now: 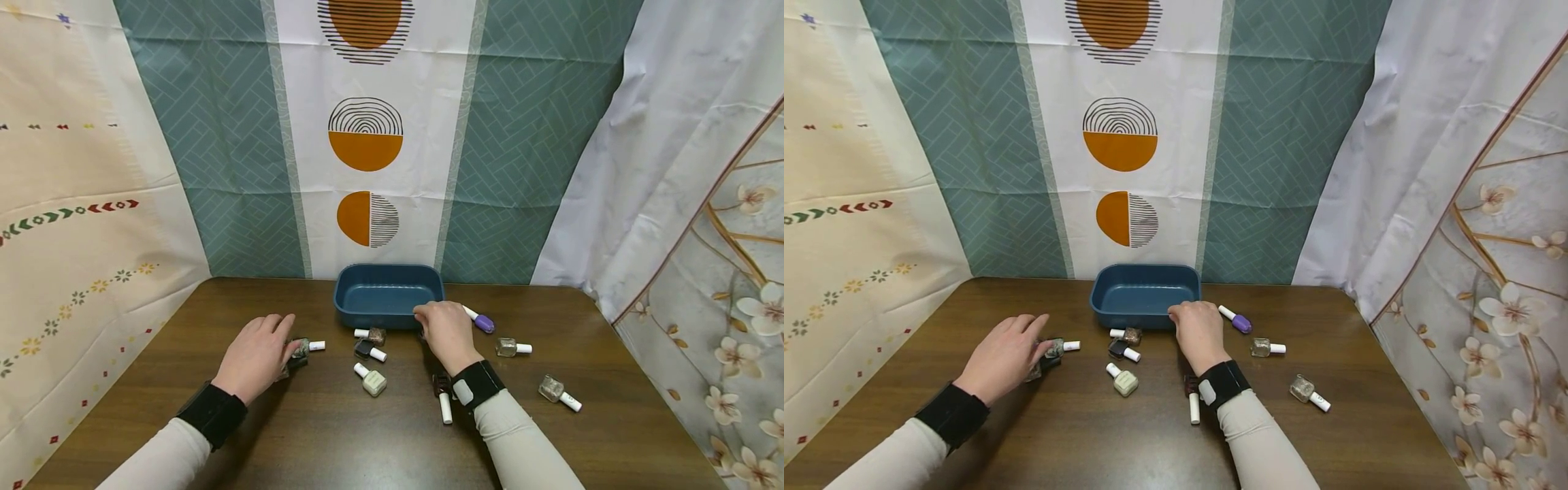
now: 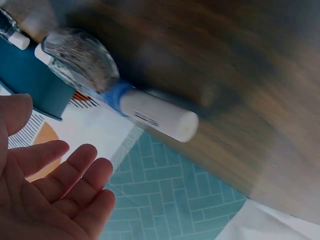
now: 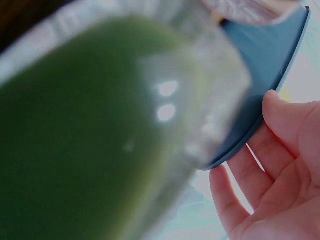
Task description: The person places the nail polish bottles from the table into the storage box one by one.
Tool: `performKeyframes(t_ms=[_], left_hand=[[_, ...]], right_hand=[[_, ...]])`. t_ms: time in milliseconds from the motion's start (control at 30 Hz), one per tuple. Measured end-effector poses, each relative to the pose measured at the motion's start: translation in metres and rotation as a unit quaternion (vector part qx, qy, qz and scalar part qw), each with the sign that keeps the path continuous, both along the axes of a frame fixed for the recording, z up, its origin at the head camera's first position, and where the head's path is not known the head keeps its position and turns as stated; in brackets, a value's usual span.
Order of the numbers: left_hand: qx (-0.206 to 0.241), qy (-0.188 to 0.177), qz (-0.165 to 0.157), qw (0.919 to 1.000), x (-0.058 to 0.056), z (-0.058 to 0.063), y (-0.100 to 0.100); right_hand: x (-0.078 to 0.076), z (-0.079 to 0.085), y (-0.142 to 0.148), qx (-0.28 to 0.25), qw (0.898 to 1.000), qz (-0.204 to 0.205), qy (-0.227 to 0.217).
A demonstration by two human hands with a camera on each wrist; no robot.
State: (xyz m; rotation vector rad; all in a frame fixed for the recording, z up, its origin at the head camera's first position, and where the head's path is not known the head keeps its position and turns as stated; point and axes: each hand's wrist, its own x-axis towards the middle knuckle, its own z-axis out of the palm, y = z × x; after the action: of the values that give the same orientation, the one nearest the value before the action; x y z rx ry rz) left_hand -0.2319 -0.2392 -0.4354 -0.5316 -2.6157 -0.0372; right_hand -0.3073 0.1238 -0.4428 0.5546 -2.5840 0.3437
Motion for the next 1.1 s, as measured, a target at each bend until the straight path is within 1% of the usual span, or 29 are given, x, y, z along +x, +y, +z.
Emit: performKeyframes(t_ms=[333, 467, 567, 700, 833, 1100], left_hand=[[0.003, -0.003, 0.006, 1.0, 0.006, -0.003, -0.02], [-0.001, -0.006, 0.015, 0.9999, 0.009, -0.004, -0.028], [-0.009, -0.017, 0.026, 0.9995, 0.012, -0.006, -0.034], [-0.01, -0.045, 0.044, 0.998, 0.017, -0.007, -0.042], [-0.015, -0.063, 0.056, 0.9964, 0.022, -0.008, -0.047], [-0.017, -0.077, 0.056, 0.9953, 0.025, -0.015, -0.053]], right_hand=[[-0.001, 0.0, 0.001, 0.001, 1.0, -0.004, -0.013], [-0.001, -0.001, 0.001, 0.0, 1.0, -0.004, -0.012], [0.0, -0.002, 0.001, 0.003, 1.0, -0.003, -0.002], [0.0, -0.002, 0.0, 0.008, 1.0, -0.004, 0.005], [0.0, 0.0, 0.0, 0.009, 1.0, -0.006, 0.001], [0.0, 0.0, 0.0, 0.006, 1.0, -0.007, -0.008]])
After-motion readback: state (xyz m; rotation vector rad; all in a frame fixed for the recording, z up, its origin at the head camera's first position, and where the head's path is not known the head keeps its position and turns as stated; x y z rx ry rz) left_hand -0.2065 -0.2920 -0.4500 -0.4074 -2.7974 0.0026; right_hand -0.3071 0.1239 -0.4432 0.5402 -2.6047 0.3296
